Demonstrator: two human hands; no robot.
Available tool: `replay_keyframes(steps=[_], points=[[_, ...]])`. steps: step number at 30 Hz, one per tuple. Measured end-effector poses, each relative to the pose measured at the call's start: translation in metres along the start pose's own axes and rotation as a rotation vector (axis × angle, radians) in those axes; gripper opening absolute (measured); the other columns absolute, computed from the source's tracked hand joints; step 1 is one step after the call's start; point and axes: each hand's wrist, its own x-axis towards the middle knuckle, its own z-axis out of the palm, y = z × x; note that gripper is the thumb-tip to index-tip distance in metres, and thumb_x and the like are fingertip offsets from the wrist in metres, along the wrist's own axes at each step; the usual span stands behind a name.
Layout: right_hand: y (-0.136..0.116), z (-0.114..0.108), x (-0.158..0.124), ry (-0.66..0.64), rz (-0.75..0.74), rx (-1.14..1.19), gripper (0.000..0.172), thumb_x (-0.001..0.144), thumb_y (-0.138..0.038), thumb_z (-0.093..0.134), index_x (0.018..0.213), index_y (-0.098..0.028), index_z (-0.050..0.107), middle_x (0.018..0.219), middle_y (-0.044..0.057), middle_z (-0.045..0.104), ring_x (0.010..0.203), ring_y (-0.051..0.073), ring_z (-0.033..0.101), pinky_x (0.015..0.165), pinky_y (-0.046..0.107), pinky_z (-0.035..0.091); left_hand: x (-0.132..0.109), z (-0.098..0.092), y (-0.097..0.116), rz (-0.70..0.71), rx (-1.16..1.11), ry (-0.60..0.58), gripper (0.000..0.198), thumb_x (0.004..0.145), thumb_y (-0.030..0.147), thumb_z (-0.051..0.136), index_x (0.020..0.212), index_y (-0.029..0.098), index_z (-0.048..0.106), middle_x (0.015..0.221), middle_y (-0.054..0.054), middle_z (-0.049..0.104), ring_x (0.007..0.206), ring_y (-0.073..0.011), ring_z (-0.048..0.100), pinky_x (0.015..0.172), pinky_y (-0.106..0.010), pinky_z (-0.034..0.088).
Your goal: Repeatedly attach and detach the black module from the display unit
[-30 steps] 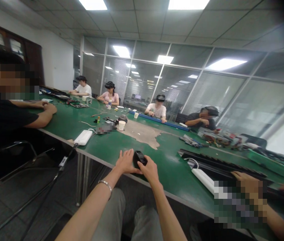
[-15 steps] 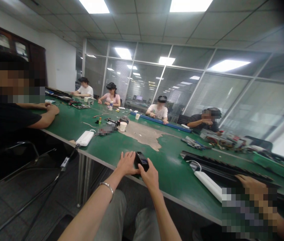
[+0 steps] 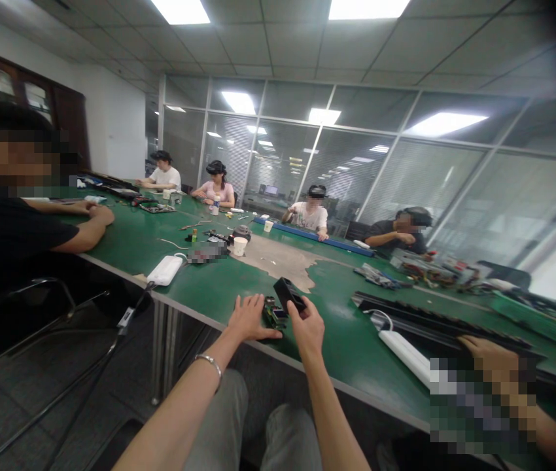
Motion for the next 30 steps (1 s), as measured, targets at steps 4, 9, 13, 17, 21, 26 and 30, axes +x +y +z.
replay_keyframes(steps=[4,9,13,17,21,26,30], points=[[0.025,-0.011,0.004,0.056,0.025,-0.082,0.066,0.076,-0.055,0.056,0.127,-0.012,0.058,0.109,0.014,0.068,0.098,0.026,0.065,0.088,0.036,0.047,0.000,0.001,-0.001,-0.004,-0.004,0.002,0.113,0.064,0.090,0.039,0.149,0.018,0.022,0.154,-0.015,0.028,0.140,-0.0367,0.023,0.115,-0.055,0.007],[0.061,-0.012,0.005,0.036,-0.003,-0.191,0.066,0.077,-0.054,0.054,0.128,-0.012,0.056,0.116,0.016,0.065,0.103,0.029,0.063,0.092,0.039,0.045,0.001,0.002,-0.001,-0.013,0.014,-0.014,0.108,0.068,0.088,0.038,0.149,0.020,0.022,0.155,-0.013,0.027,0.141,-0.0359,0.023,0.116,-0.054,0.006],[0.073,-0.008,0.005,-0.005,-0.033,-0.245,0.070,0.077,-0.052,0.054,0.132,-0.008,0.052,0.123,0.018,0.061,0.112,0.030,0.059,0.097,0.040,0.042,0.003,0.003,0.001,-0.016,0.028,-0.016,0.107,0.068,0.088,0.036,0.149,0.019,0.023,0.154,-0.013,0.028,0.141,-0.0352,0.023,0.115,-0.054,0.008],[0.076,-0.008,0.004,0.039,-0.139,-0.303,0.080,0.076,-0.050,0.057,0.136,0.002,0.044,0.134,0.024,0.051,0.125,0.033,0.048,0.105,0.041,0.035,0.003,0.004,0.003,-0.011,0.043,-0.006,0.112,0.064,0.092,0.036,0.148,0.019,0.026,0.153,-0.014,0.030,0.140,-0.0350,0.024,0.115,-0.053,0.010],[0.077,-0.010,0.000,-0.009,-0.144,-0.356,0.071,0.080,-0.044,0.054,0.135,0.000,0.046,0.129,0.023,0.055,0.118,0.032,0.053,0.100,0.041,0.038,0.001,0.004,0.005,-0.006,0.060,0.006,0.112,0.065,0.092,0.034,0.148,0.017,0.027,0.153,-0.014,0.031,0.139,-0.0347,0.025,0.115,-0.052,0.011],[0.071,-0.017,-0.004,0.002,-0.108,-0.281,0.060,0.080,-0.042,0.054,0.130,-0.008,0.053,0.122,0.018,0.062,0.111,0.029,0.058,0.096,0.038,0.042,0.002,0.004,0.006,-0.006,0.064,0.012,0.109,0.068,0.090,0.035,0.148,0.017,0.027,0.153,-0.014,0.031,0.139,-0.0341,0.025,0.115,-0.051,0.012],[0.053,-0.022,-0.004,0.105,0.051,-0.093,0.061,0.078,-0.050,0.056,0.126,-0.013,0.056,0.115,0.014,0.066,0.103,0.027,0.063,0.092,0.038,0.046,0.002,0.003,0.008,-0.001,0.056,0.007,0.110,0.067,0.090,0.037,0.148,0.017,0.027,0.152,-0.014,0.033,0.139,-0.0344,0.027,0.115,-0.052,0.013]])
